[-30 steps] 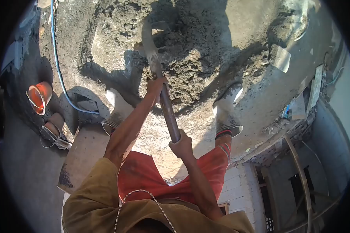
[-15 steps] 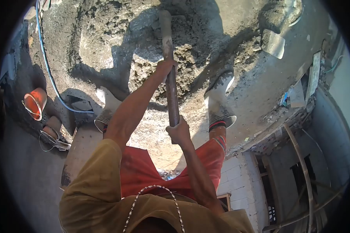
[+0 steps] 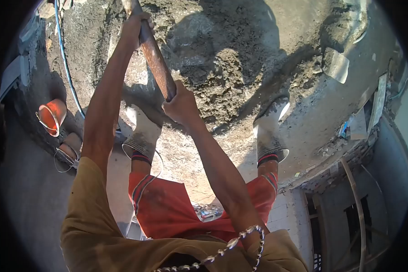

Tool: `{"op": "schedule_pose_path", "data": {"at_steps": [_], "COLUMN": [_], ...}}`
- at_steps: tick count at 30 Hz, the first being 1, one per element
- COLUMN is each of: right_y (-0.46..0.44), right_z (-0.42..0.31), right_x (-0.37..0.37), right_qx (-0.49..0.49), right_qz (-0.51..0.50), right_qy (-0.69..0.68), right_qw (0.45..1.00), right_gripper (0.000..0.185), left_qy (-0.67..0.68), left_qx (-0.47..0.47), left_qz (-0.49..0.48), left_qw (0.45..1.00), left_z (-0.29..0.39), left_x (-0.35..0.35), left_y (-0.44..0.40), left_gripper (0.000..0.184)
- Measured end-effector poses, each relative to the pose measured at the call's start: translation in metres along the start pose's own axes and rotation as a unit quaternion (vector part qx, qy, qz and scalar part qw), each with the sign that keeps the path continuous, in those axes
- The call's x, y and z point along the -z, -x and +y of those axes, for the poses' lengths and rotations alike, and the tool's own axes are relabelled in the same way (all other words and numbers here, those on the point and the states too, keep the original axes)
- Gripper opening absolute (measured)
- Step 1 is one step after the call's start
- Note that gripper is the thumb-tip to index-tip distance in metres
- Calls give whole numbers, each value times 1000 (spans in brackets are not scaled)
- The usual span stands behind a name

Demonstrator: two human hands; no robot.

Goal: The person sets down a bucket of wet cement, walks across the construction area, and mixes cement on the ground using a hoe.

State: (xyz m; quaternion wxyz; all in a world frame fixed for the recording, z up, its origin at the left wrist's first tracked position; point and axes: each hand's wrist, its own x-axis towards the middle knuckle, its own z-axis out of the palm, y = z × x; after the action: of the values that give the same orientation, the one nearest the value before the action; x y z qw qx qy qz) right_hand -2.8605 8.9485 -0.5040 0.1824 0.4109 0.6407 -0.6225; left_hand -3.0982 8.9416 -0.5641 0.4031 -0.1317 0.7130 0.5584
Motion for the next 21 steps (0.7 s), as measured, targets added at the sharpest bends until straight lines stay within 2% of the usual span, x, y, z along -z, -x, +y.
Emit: {"op": "schedule_pose_path", "data": {"at_steps": [1,2,3,5,6,7,8,9,10,11,12,14,15,17,18,19,20,21], "right_y": [-30,-39,-29,6,38,73,112,148,180,210,244,290,294,284,246,206,154,101], "right_z": [4,-2,11,48,73,102,108,115,121,119,136,139,143,153,130,138,116,104], "right_x": [-3,4,4,12,16,14,18,20,26,34,35,40,38,31,33,25,29,29], "right_qx": [42,46,-1,-87,-143,-158,-197,-223,-275,-297,-240,-294,-277,-225,-234,-178,-154,-78], "right_qz": [5,4,-7,-22,-34,-23,-23,-28,-47,-47,-2,-31,-29,-15,-15,1,0,27], "right_qy": [-16,-5,-16,-34,29,11,24,51,58,57,48,56,55,51,59,67,63,73], "right_qw": [999,999,1000,995,989,987,980,973,959,952,970,954,959,973,970,982,986,994], "right_gripper": [41,38,38,38,42,48,45,43,43,41,37,39,38,36,35,35,36,38], "left_qy": [-28,-96,-162,-65,-26,-135,-90,-90,-112,-52,-22,48,64,89,45,40,67,75], "left_qx": [-21,20,60,82,138,71,217,198,238,267,285,317,329,272,243,213,154,6], "left_qz": [-73,8,89,-19,-20,-7,30,0,15,-8,20,23,26,28,45,75,44,-43], "left_qw": [997,995,981,994,990,988,972,976,965,962,958,947,942,958,968,973,985,996], "left_z": [-3,3,8,-78,-138,-204,-185,-222,-226,-229,-230,-234,-232,-219,-175,-158,-143,-158], "left_x": [15,0,-22,-39,-47,-50,-67,-67,-73,-76,-81,-77,-75,-68,-68,-65,-58,-34], "left_y": [-55,-49,-39,-12,-8,2,66,104,146,184,212,270,274,256,231,194,147,89], "left_gripper": [17,21,30,19,20,19,27,27,25,21,16,16,17,18,16,18,19,23]}}
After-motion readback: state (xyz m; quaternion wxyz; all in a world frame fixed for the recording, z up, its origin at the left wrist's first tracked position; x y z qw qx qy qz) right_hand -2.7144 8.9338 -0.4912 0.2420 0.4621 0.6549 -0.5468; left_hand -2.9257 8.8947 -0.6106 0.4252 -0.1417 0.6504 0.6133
